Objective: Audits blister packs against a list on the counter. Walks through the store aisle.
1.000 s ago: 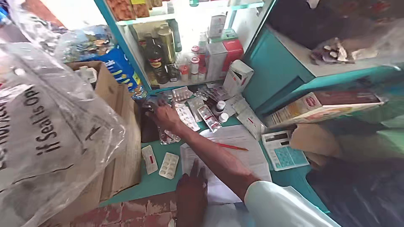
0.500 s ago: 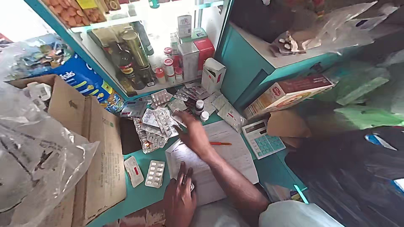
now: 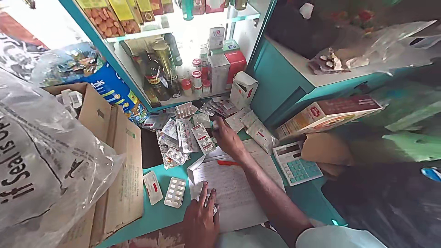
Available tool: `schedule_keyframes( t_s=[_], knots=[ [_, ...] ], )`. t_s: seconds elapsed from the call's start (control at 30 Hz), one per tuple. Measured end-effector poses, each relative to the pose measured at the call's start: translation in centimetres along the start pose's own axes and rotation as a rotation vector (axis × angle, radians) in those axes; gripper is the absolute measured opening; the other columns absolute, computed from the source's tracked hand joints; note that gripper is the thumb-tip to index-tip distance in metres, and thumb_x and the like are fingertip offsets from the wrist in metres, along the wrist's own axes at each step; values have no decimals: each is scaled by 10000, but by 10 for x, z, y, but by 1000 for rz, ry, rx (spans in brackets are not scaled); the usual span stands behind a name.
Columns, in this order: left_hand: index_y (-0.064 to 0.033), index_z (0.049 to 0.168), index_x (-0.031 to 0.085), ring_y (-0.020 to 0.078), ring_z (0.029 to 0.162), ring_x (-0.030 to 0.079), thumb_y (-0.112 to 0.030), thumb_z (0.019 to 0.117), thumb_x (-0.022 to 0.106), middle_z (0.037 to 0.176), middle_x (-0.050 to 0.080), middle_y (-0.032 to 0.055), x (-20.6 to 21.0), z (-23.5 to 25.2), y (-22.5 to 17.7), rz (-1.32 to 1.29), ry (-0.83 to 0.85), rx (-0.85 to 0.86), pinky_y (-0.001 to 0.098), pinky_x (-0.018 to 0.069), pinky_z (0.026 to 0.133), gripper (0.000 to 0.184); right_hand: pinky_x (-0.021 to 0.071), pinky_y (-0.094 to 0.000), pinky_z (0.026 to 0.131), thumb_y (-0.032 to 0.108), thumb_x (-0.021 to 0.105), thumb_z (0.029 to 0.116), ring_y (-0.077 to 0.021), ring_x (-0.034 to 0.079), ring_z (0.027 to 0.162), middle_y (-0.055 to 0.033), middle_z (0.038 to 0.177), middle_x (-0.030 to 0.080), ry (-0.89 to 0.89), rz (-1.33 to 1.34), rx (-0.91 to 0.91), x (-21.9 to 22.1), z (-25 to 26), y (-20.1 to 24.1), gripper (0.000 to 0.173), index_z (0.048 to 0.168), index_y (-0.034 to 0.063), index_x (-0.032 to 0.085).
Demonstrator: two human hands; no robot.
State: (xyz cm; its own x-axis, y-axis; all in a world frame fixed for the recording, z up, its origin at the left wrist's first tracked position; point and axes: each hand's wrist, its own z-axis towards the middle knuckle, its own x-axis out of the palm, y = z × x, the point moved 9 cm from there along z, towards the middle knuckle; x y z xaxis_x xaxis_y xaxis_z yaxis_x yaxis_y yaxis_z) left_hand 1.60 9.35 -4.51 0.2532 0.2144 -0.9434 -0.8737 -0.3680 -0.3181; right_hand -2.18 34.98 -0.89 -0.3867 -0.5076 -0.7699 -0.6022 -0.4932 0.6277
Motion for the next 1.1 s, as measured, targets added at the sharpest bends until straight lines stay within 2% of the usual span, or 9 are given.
schedule_keyframes(
  t_s=[0.13, 0.23, 0.43, 0.6, 0.67, 0.73, 0.83, 0.93, 1.1],
  knots=[
    [-181, 1290, 729, 262, 741, 698, -318, 890, 674, 1493, 566, 72, -1, 1, 0, 2, 13, -28, 409, 548, 612, 426, 552, -555, 907, 248, 561, 1041, -364, 695, 1054, -195, 1450, 548, 38, -28, -7, 2, -1, 7, 739, 1652, 219, 145],
    [-174, 1282, 732, 253, 735, 696, -312, 883, 680, 1491, 568, 72, -1, 1, 1, -9, 9, -26, 401, 542, 609, 426, 524, -552, 971, 215, 682, 964, -374, 666, 1130, -208, 1452, 542, 40, -26, 19, -9, -4, 4, 914, 1660, 196, 89],
    [-173, 1272, 738, 252, 731, 695, -291, 870, 698, 1488, 572, 66, -2, 1, 0, -9, 8, -31, 403, 541, 604, 421, 556, -565, 887, 174, 721, 921, -383, 680, 1058, -172, 1393, 584, -19, -125, 32, -20, -9, 0, 856, 1629, 312, 261],
    [-188, 1257, 746, 240, 744, 696, -276, 867, 709, 1489, 572, 49, -1, 1, 1, -25, 16, -43, 401, 547, 622, 402, 537, -523, 982, 271, 869, 800, -321, 640, 1189, -145, 1402, 598, -25, 69, -74, -28, -17, -6, 901, 1571, 234, 403],
    [-193, 1259, 746, 235, 742, 697, -290, 870, 704, 1485, 576, 44, -2, 1, 2, -17, 6, -38, 398, 547, 618, 403, 571, -495, 956, 296, 790, 899, -275, 685, 1124, -138, 1291, 673, -84, 161, -143, -58, -16, -11, 623, 1454, 130, 561],
    [-187, 1256, 745, 248, 737, 698, -286, 866, 711, 1480, 580, 56, -3, 1, 1, -16, -8, -31, 403, 546, 606, 404, 586, -490, 890, 175, 609, 1027, -269, 722, 1003, -137, 1155, 730, -207, 68, -206, -93, -1, -11, 300, 1298, 69, 679],
    [-189, 1324, 703, 284, 826, 706, -293, 920, 679, 1522, 537, 56, -2, 1, -2, -16, 99, -76, 434, 569, 667, 418, 526, -578, 977, 47, 572, 988, -365, 688, 1100, -193, 1175, 718, -148, -159, -201, -99, 63, -7, 305, 1265, 46, 698],
    [-186, 1337, 695, 312, 866, 714, -303, 935, 677, 1533, 525, 58, -4, 3, -3, -32, 131, -106, 458, 574, 695, 419, 507, -664, 911, 108, 690, 908, -448, 649, 1097, -253, 1141, 682, 13, -365, -133, -66, 120, -10, 292, 1181, 4, 688],
    [-218, 1351, 686, 304, 890, 712, -297, 925, 670, 1553, 505, 15, -2, 1, -1, -26, 148, -129, 460, 573, 701, 433, 520, -653, 889, 174, 715, 919, -440, 657, 1080, -248, 1117, 683, 141, -585, -178, -47, 136, -9, 269, 1109, -16, 694]
  ],
)
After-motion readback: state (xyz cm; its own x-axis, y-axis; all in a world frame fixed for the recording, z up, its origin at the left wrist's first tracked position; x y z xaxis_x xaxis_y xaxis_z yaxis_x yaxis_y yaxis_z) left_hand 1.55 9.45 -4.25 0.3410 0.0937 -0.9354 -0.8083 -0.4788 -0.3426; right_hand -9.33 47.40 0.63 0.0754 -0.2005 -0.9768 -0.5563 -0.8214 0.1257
